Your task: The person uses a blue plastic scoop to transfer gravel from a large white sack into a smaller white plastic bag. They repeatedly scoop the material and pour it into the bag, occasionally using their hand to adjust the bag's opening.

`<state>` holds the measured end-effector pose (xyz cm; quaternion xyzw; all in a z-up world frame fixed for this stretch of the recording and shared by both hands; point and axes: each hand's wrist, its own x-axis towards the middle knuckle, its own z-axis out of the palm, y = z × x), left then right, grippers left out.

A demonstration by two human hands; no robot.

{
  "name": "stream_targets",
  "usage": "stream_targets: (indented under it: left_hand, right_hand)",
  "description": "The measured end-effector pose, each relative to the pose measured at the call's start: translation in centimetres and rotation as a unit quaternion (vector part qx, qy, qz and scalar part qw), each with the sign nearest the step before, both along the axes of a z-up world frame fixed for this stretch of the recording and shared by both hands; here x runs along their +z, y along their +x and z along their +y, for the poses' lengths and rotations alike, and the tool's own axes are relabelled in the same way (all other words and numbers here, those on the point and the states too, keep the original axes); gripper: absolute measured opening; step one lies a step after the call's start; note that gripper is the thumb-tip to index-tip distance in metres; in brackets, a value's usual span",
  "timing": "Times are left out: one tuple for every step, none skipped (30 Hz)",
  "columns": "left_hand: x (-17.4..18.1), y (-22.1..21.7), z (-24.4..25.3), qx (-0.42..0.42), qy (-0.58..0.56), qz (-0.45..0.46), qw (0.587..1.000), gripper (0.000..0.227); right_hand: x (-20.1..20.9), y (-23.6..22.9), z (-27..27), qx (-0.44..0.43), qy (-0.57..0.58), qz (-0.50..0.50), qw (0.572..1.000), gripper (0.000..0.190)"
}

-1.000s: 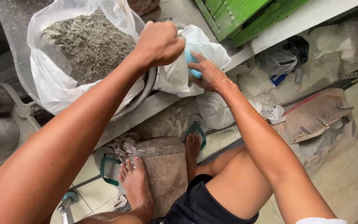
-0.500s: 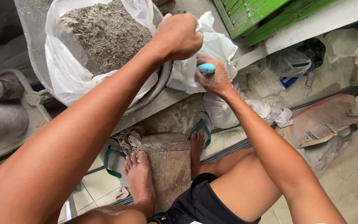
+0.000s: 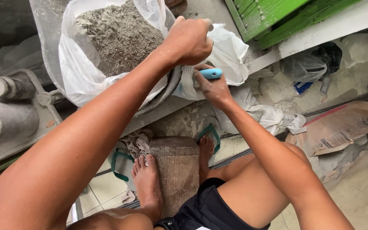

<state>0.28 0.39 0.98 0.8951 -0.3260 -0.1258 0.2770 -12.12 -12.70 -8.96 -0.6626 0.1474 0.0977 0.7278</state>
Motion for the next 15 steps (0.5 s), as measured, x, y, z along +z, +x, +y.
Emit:
stream_targets:
  left_hand:
    - [0.1, 0.0, 0.0, 0.001, 0.001, -0.001, 1.000, 0.054]
    - [0.3, 0.0, 0.0, 0.000, -0.002, 0.006, 1.000, 0.053]
    - [0.3, 0.0, 0.1, -0.001, -0.005, 0.014, 1.000, 0.052]
    - [0.1, 0.0, 0.1, 0.002, -0.005, 0.014, 1.000, 0.052]
    - [-0.1, 0.1, 0.1, 0.001, -0.011, 0.005, 1.000, 0.052]
    - [-0.3, 0.1, 0.0, 0.000, -0.017, -0.003, 1.000, 0.053]
    - [-0.1, 0.1, 0.1, -0.001, -0.017, -0.002, 1.000, 0.053]
    - [0.0, 0.0, 0.2, 0.000, -0.019, 0.007, 1.000, 0.051]
    - [0.3, 0.1, 0.1, -0.001, -0.021, 0.015, 1.000, 0.050]
    - [0.6, -0.1, 0.4, -0.002, -0.021, 0.015, 1.000, 0.050]
    - [1.1, -0.3, 0.5, -0.004, -0.027, 0.024, 0.999, 0.048]
    - [1.6, -0.5, 0.6, -0.005, -0.032, 0.032, 0.999, 0.047]
    - [1.8, -0.6, 0.8, -0.009, -0.032, 0.030, 0.999, 0.047]
    - [2.0, -0.7, 0.9, -0.004, -0.031, 0.038, 0.999, 0.045]
    - [2.3, -0.8, 1.0, 0.001, -0.029, 0.045, 0.999, 0.044]
  right_hand:
    - [0.7, 0.2, -0.2, 0.001, 0.001, -0.001, 1.000, 0.025]
    - [1.4, 0.4, -0.3, -0.030, -0.022, 0.031, 0.999, 0.021]
    - [2.1, 0.6, -0.4, -0.059, -0.046, 0.064, 0.995, 0.018]
    - [1.6, 0.6, -1.1, -0.057, -0.046, 0.063, 0.995, 0.018]
    - [1.1, 0.6, -1.7, -0.082, -0.016, 0.069, 0.994, 0.018]
    - [0.5, 0.6, -2.5, -0.106, 0.014, 0.074, 0.991, 0.018]
    - [0.2, 0.4, -3.2, -0.107, 0.014, 0.076, 0.991, 0.018]
    - [-0.1, 0.2, -4.0, -0.115, 0.064, 0.076, 0.988, 0.024]
    - [-0.3, 0.0, -4.8, -0.124, 0.115, 0.074, 0.983, 0.030]
    - [-0.4, -0.2, -5.5, -0.125, 0.115, 0.074, 0.983, 0.030]
    - [-0.4, -0.5, -6.2, -0.132, 0.120, 0.070, 0.982, 0.029]
    - [-0.3, -0.8, -7.0, -0.138, 0.125, 0.066, 0.980, 0.028]
    - [0.2, -0.9, -7.5, -0.142, 0.126, 0.063, 0.980, 0.028]
    - [0.8, -1.1, -8.0, -0.165, 0.152, 0.050, 0.973, 0.027]
    - [1.4, -1.3, -8.6, -0.188, 0.179, 0.035, 0.965, 0.026]
